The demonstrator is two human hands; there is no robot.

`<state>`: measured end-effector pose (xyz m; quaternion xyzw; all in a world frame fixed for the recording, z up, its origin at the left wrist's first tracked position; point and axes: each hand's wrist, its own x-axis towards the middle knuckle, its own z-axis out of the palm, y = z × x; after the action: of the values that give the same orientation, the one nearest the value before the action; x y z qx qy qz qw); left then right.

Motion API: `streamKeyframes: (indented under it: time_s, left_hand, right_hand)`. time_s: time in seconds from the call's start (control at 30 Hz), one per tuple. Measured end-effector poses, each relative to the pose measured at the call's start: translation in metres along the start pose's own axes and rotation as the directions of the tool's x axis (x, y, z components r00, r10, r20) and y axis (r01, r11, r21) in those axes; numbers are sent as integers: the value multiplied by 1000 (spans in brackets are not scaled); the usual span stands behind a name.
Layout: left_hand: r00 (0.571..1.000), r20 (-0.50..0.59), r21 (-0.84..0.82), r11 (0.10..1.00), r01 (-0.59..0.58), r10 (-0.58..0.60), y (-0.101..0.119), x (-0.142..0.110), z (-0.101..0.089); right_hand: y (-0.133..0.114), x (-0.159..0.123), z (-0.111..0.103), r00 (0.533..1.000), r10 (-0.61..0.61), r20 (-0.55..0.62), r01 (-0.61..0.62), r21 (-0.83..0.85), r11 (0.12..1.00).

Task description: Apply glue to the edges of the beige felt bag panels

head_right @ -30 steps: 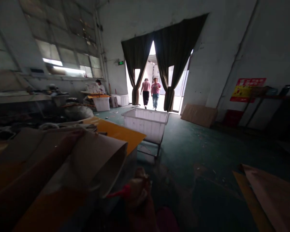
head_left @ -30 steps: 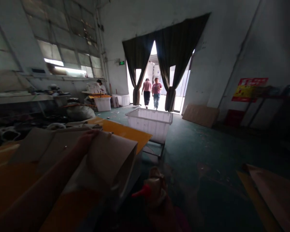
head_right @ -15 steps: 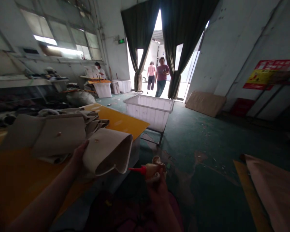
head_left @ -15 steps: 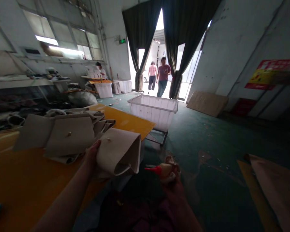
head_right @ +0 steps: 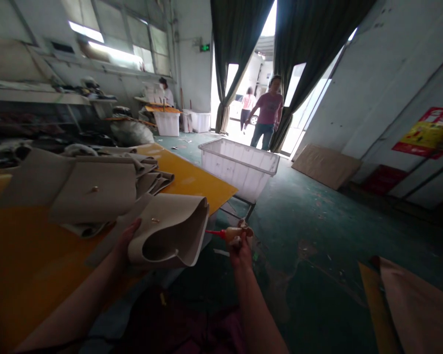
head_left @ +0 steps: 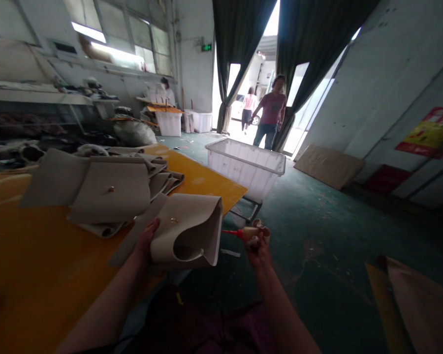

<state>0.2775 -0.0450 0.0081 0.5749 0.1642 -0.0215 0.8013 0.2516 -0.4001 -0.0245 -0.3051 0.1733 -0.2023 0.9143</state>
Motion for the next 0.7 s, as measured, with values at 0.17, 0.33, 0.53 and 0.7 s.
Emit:
streamKeyframes:
  time_s: [0.17,0.33,0.53,0.7]
  left_hand:
    - [994,-6,-166,980,108,-110,2,3,1]
    - [996,14,-170,982,85,-84,-2,9,-4]
    - [996,38,-158,983,90,-85,-7,13,-7]
    - [998,2,-160,985,69,-69,-6,14,-6]
  right_hand:
    - [18,33,12,991,28,-128,-38,-76,996]
    - [27,49,14,991,-7,-133,-10,-126,992]
    - [23,56,10,998,-41,-52,32,-174,984]
    - [23,57,3,997,-39,-70,23,-215,976]
